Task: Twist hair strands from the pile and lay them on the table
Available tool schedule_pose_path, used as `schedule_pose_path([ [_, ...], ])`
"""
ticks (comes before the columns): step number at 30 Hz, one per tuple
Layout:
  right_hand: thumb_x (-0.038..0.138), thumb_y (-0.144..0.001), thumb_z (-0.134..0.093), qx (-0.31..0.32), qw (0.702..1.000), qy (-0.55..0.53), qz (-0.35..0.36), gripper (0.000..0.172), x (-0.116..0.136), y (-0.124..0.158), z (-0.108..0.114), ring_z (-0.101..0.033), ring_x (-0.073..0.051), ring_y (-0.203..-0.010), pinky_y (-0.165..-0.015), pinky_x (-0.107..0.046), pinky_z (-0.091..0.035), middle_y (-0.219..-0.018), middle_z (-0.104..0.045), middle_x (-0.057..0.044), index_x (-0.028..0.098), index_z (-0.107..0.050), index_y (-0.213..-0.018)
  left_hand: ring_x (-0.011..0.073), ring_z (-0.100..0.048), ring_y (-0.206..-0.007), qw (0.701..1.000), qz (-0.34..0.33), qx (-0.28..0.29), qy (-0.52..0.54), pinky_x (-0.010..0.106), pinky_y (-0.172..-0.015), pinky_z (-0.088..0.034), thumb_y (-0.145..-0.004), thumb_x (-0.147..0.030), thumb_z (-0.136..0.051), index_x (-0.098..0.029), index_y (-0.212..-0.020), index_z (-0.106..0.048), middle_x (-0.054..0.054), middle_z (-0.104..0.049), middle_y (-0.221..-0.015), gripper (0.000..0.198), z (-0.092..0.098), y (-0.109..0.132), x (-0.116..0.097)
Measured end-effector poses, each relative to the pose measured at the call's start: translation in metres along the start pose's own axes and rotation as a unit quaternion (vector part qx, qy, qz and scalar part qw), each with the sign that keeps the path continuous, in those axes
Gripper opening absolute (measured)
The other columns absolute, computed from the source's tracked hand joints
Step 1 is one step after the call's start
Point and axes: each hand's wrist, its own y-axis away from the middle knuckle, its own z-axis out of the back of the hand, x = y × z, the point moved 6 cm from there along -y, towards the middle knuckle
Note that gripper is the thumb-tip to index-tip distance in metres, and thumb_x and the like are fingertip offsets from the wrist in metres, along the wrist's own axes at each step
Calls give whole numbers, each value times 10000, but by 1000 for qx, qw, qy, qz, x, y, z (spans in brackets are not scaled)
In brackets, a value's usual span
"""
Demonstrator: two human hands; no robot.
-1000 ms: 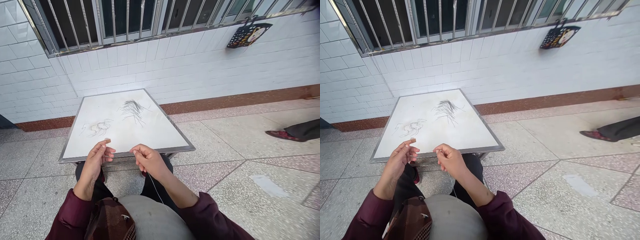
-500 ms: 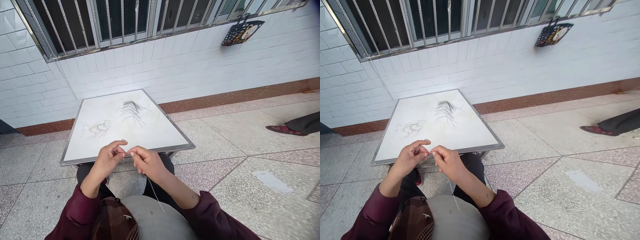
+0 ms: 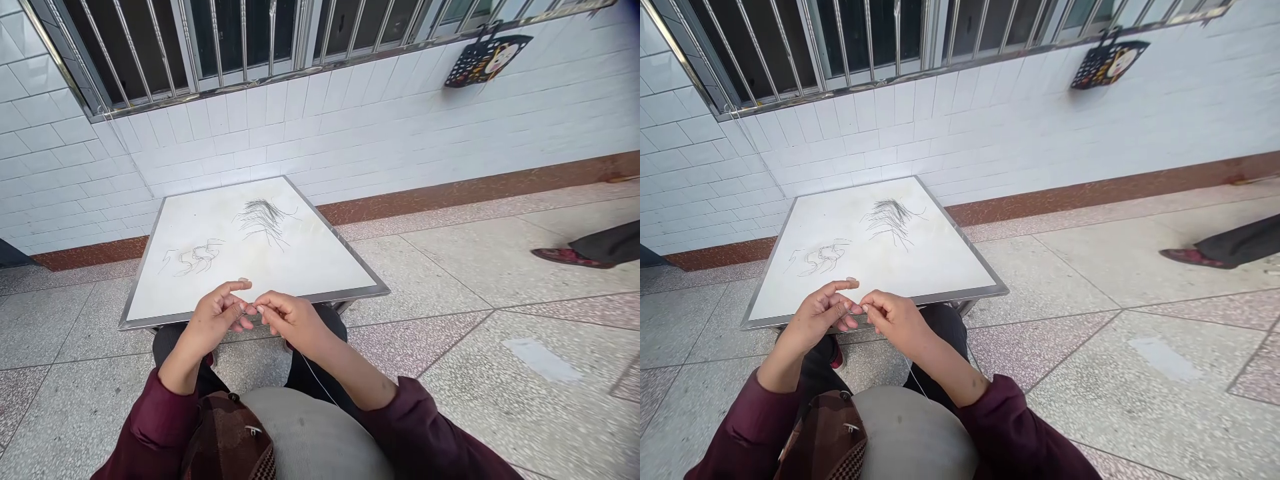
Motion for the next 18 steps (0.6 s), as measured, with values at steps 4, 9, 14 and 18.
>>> schedule_pose_path([
  [4,335,-900,-496,-2,1000,7,2,193,-1,0,-1,-537,-93,-474,-497,-211,-423,-616,-591,42,228,-656,-883,202,-729,-757,1000,6,18,12,286,-665,-543,-895,-506,-566,-175,-1253,-571,114,-753,-926,488,10,2,-1],
  [9,343,-906,-485,0,999,31,11,206,-4,-1,-5,-500,-100,-462,-482,-213,-389,-584,-559,48,236,-660,-885,190,-725,-744,1000,12,18,3,271,-654,-531,-858,-452,-643,-188,-1230,-598,99,-755,-910,459,14,1,1],
  [14,272,-902,-463,-10,991,123,56,191,-1,-2,-8,-451,-109,-493,-511,-223,-339,-592,-556,41,241,-649,-870,168,-706,-704,1000,9,10,-23,245,-622,-505,-778,-317,-737,-210,-1180,-627,39,-732,-814,431,5,-3,4],
  [18,244,-909,-459,-14,986,138,92,180,2,-3,-6,-558,-138,-660,-619,-244,-394,-781,-646,-2,236,-630,-852,161,-694,-651,999,6,14,-31,258,-600,-509,-811,-363,-694,-204,-1222,-600,54,-732,-842,450,3,-3,4],
])
